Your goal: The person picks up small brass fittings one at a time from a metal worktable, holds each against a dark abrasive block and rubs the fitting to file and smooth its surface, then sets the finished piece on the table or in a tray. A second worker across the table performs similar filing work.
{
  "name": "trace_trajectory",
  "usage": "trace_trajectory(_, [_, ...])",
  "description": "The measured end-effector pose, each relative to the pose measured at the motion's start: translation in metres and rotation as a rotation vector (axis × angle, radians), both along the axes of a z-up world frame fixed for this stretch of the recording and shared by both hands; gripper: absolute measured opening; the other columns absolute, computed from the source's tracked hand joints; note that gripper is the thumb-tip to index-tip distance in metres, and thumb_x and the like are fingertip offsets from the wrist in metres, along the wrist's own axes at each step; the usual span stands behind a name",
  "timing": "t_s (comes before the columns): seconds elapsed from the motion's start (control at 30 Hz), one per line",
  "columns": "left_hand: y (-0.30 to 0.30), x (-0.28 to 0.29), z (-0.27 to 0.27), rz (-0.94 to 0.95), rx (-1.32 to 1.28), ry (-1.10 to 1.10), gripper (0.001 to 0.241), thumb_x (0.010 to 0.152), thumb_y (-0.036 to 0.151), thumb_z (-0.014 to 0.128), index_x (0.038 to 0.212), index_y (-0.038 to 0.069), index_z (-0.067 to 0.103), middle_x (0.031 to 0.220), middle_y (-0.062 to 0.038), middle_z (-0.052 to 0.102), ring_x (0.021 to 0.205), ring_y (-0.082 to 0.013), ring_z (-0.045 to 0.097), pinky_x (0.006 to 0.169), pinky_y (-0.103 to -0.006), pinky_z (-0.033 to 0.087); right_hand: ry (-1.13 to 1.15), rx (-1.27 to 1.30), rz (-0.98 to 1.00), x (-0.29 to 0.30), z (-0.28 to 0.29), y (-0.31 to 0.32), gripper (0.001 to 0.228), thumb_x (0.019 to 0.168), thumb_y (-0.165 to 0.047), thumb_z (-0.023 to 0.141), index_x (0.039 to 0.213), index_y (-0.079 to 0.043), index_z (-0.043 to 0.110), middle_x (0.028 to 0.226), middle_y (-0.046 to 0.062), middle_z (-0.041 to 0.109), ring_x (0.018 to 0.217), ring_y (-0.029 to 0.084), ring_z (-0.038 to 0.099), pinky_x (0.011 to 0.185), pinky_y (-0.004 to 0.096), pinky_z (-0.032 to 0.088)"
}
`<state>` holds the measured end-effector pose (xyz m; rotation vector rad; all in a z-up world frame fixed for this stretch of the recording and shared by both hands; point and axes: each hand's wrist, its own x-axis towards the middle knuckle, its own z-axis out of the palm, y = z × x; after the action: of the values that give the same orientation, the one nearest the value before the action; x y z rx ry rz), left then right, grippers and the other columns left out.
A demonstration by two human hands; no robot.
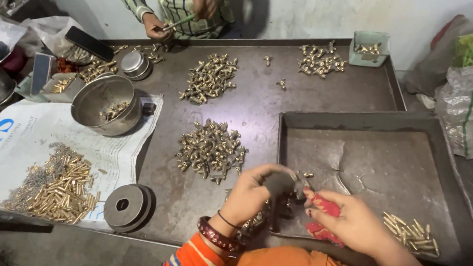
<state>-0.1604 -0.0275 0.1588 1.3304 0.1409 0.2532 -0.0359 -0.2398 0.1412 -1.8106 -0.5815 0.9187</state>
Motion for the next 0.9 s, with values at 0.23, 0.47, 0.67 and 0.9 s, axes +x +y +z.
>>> trace_trajectory(0.23, [-0.009,0.025,0.008,-0.12,-0.339,-0.05,0.029,0.102,0.016,0.059,0.119,-0.005,0.067,0.111,-0.015,0.075,0.093,-0.0177,0.072,0.086,-0.0305,0.058,-0.768,-0.252,0.094,-0.035,-0.006,0.029,0.023,0.086,-0.027,0.078,0.097,-0.008,0.075,0.076,0.004,0.074,0.07,0.019,0.072,0.063,0.033,0.056])
trace_trajectory(0.47, [-0.011,0.024,0.062,-0.33,-0.612,-0.139,0.028,0.11,0.01,0.05,0.131,-0.004,0.064,0.093,-0.019,0.073,0.056,-0.0109,0.06,0.05,-0.0208,0.047,0.487,0.232,0.309,-0.026,-0.038,0.025,0.016,0.091,-0.011,0.069,0.093,0.005,0.073,0.076,0.003,0.068,0.071,0.015,0.064,0.064,0.028,0.05])
trace_trajectory(0.67, [-0.018,0.044,-0.011,0.135,-0.541,0.111,0.03,0.102,0.003,0.047,0.126,-0.005,0.063,0.083,-0.014,0.071,0.052,-0.0106,0.059,0.047,-0.0237,0.046,-0.215,0.004,0.189,-0.024,-0.058,0.041,0.014,0.087,-0.015,0.071,0.087,-0.002,0.073,0.077,0.004,0.073,0.069,0.016,0.069,0.065,0.03,0.053])
trace_trajectory(0.9, [-0.003,0.036,0.003,-0.181,-0.674,-0.218,0.023,0.111,0.009,0.053,0.125,-0.004,0.065,0.098,-0.015,0.075,0.078,-0.0123,0.071,0.068,-0.0215,0.055,-0.335,0.031,0.433,0.021,-0.045,0.041,0.017,0.086,-0.016,0.074,0.1,-0.006,0.077,0.088,0.005,0.073,0.079,0.019,0.071,0.069,0.033,0.052])
